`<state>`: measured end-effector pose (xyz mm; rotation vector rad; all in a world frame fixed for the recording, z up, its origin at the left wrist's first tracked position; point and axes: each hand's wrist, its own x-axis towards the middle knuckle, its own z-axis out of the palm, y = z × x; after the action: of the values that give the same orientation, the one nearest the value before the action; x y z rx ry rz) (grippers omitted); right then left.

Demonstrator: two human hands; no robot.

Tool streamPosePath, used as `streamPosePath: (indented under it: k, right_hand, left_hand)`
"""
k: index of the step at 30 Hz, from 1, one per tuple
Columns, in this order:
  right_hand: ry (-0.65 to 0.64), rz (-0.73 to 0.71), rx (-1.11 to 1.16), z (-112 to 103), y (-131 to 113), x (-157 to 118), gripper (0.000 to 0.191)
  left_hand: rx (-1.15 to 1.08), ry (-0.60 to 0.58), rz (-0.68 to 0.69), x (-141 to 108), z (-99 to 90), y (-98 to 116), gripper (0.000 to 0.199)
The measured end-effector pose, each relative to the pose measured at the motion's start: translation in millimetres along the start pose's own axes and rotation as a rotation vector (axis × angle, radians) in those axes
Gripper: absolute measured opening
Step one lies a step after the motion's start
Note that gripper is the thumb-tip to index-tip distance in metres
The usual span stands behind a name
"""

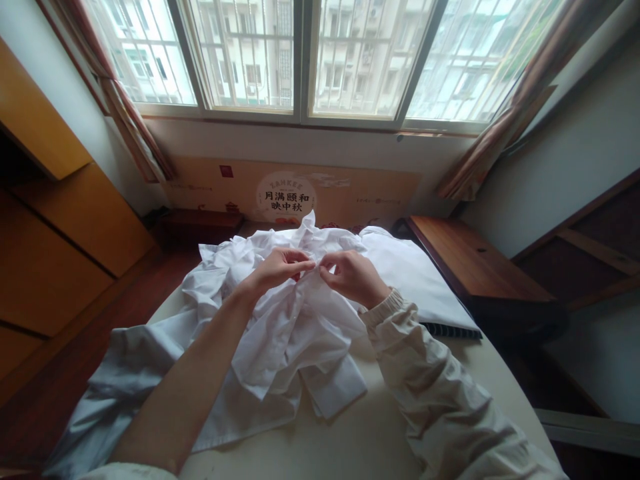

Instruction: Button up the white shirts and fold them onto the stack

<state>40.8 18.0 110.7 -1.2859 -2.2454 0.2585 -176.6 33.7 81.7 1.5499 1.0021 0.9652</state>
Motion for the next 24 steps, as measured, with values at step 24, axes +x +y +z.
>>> streamPosePath:
  k: [24]
  right_hand:
    - [-0.147,0.185,0.697,6,26,12,0.032]
  left_hand:
    - [0.021,0.107,0.088,4,4.6,-8,0.038]
